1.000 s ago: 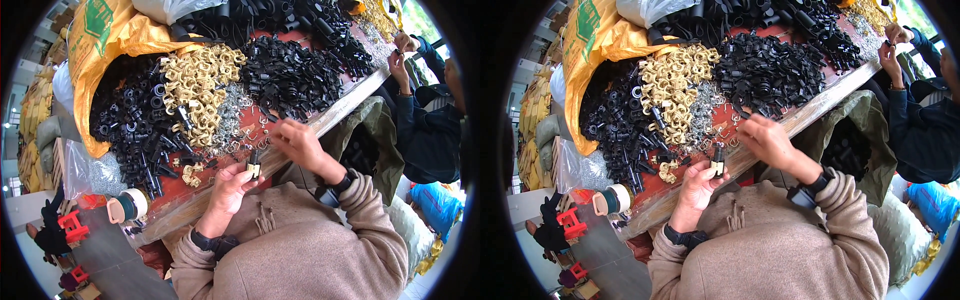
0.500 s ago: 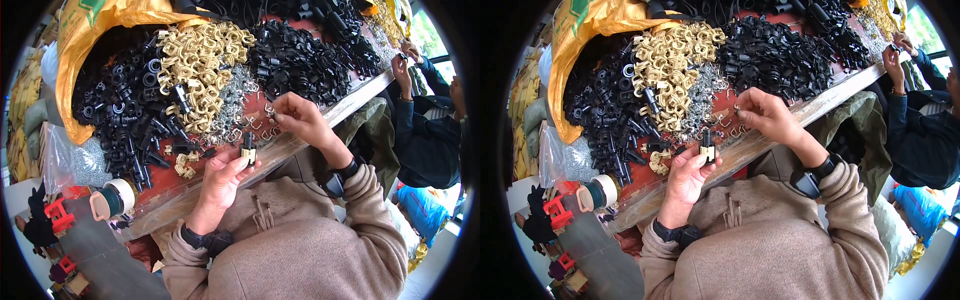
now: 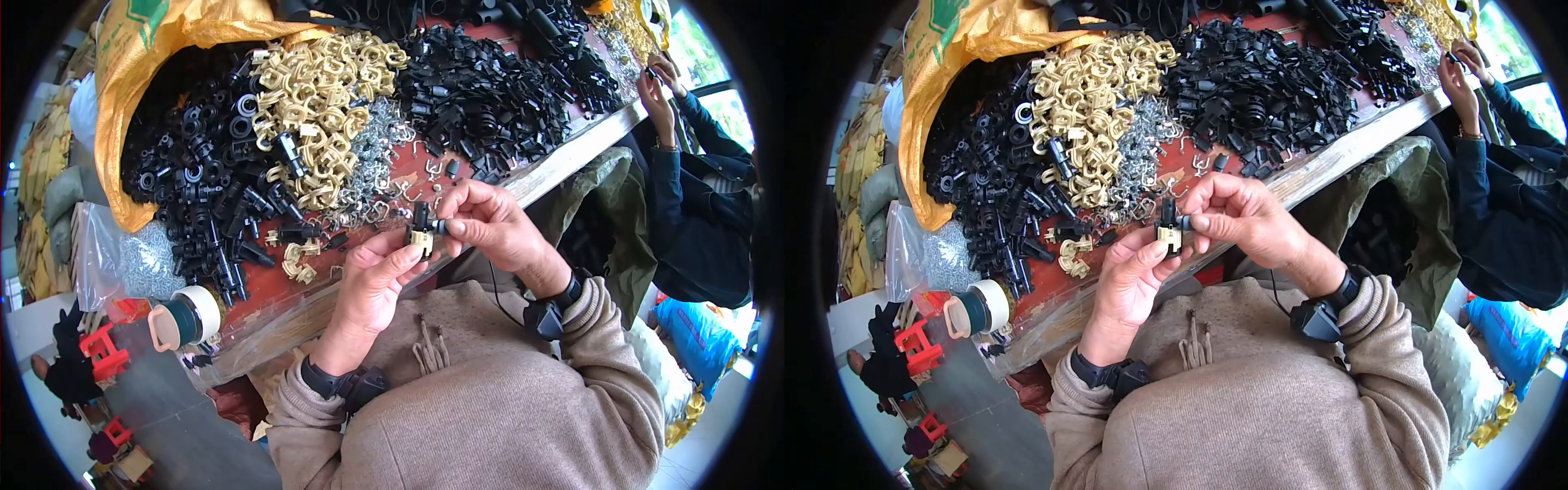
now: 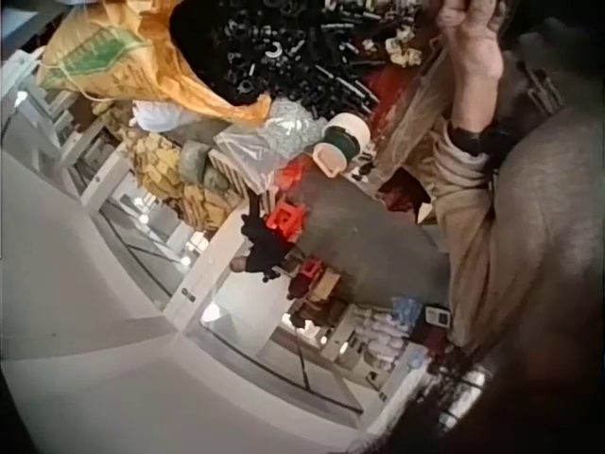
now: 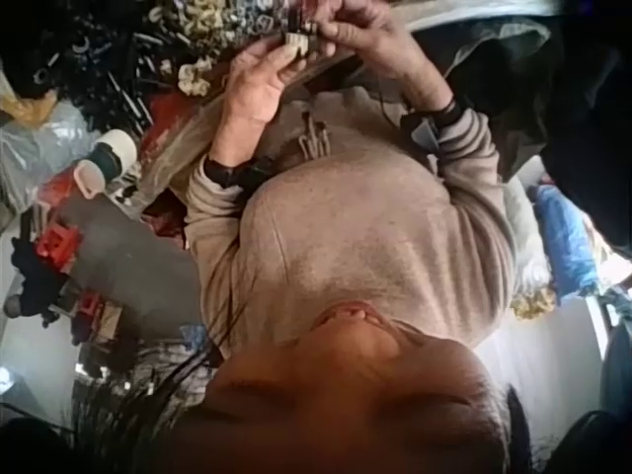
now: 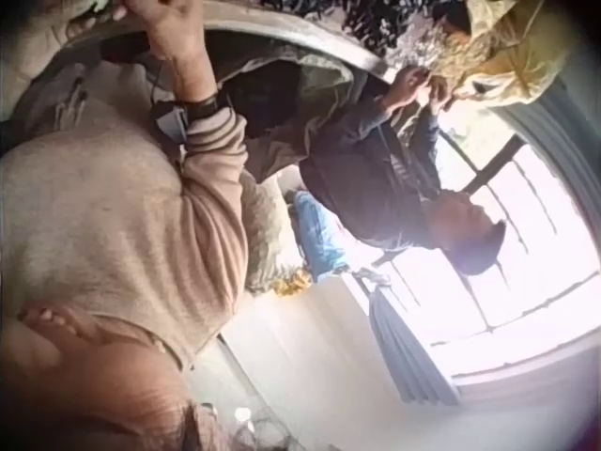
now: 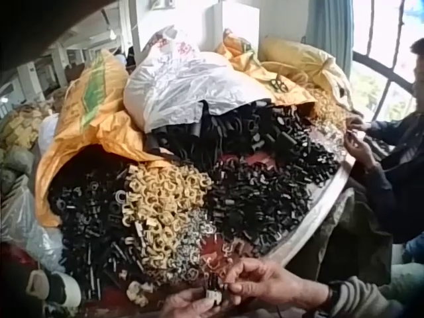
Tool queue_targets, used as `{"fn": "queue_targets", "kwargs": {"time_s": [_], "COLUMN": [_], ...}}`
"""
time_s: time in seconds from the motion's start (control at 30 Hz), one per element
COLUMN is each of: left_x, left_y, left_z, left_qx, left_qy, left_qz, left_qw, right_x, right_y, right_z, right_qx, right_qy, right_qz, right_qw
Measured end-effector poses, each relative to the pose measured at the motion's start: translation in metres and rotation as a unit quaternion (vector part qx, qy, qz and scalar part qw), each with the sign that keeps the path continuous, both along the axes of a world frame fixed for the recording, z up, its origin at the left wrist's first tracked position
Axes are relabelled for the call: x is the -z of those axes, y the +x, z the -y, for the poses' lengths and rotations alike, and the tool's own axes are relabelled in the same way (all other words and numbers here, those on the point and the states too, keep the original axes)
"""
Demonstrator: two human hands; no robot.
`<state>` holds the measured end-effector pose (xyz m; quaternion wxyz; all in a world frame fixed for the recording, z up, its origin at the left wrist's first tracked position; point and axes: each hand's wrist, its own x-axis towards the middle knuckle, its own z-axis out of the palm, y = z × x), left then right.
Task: The person assembles components by hand by inserting a small metal clip into a black plastic housing and then snapping a beige plastic piece into the assembly. The person repeats this process and places the completed units into a large green bag.
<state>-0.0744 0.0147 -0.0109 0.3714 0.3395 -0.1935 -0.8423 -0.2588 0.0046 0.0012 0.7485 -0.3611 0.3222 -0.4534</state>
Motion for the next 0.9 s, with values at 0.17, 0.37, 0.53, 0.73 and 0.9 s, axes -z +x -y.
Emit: {"fn": "queue_targets", "kwargs": {"time_s": [0.17, 0.37, 0.53, 0.73, 0.9], "left_x": [-0.006, 0.000, -0.012, -0.010, -0.012], "left_y": [-0.012, -0.008, -0.019, -0.017, -0.017], "left_z": [-0.003, -0.009, -0.007, -0.003, -0.001], "left_qx": [-0.006, -0.011, -0.001, 0.055, 0.092], "left_qy": [-0.020, -0.047, -0.025, 0.009, 0.008], "left_qz": [0.015, -0.003, 0.003, 0.025, 0.032], "left_qw": [1.000, 0.999, 1.000, 0.998, 0.995], "right_x": [-0.013, 0.000, 0.004, 0.015, 0.018], "right_y": [0.001, 0.010, 0.002, -0.009, -0.012], "right_z": [-0.017, -0.023, -0.027, -0.020, -0.014], "right_qx": [0.050, 0.134, 0.128, 0.175, 0.192], "right_qy": [-0.221, -0.396, -0.360, -0.484, -0.552], "right_qz": [-0.251, -0.316, -0.309, -0.341, -0.364], "right_qw": [0.941, 0.852, 0.871, 0.787, 0.725]}}
